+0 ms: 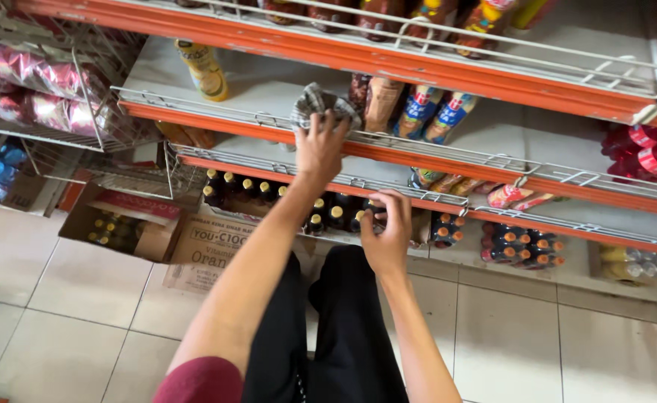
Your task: The person cleans the shelves of a grocery store aisle using a cloth, wiping the metal racks and the surfaces behind bottles and boxes.
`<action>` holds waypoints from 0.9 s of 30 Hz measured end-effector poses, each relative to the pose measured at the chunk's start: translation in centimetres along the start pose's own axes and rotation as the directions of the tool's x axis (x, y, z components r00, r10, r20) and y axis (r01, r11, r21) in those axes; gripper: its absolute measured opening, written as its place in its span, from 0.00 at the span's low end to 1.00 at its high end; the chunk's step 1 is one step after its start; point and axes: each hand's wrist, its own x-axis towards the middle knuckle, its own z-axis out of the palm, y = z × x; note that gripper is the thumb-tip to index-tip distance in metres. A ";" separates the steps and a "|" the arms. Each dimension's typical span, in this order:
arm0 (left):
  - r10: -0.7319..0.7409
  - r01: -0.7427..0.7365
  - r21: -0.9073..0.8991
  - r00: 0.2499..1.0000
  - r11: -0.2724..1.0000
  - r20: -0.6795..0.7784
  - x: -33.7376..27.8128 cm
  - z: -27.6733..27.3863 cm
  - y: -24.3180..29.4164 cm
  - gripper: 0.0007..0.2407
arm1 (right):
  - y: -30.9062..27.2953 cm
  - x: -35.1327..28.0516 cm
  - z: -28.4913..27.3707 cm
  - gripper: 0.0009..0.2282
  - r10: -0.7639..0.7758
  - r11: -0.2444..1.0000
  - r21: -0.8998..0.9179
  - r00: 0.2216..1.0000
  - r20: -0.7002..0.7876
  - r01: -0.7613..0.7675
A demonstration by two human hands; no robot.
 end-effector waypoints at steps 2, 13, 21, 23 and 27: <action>0.062 -0.061 -0.015 0.998 0.998 0.002 -0.3 -2.1 -1.7 0.38 | 1.0 -0.2 -1.4 0.12 0.008 1.000 0.004 1.000 0.003 -0.008; 0.016 -0.035 -0.156 0.992 0.987 -0.122 0.3 1.3 -6.9 0.27 | 2.3 4.2 0.5 0.16 -0.259 0.957 -0.124 0.964 0.056 0.264; -0.065 -0.150 -0.640 0.952 0.754 -0.300 -2.7 -1.3 -11.1 0.30 | 3.2 16.0 14.8 0.37 -0.496 0.765 -0.242 0.785 0.371 0.597; -0.093 -0.071 -0.537 0.957 0.841 -0.273 -3.5 -2.2 -15.4 0.31 | 4.7 16.7 19.3 0.33 -0.172 0.738 -0.426 0.756 0.631 0.523; -0.082 0.045 -0.231 0.985 0.972 -0.154 -4.5 -2.9 -23.0 0.35 | 5.8 16.1 23.6 0.18 -0.155 0.644 -0.530 0.772 0.616 0.552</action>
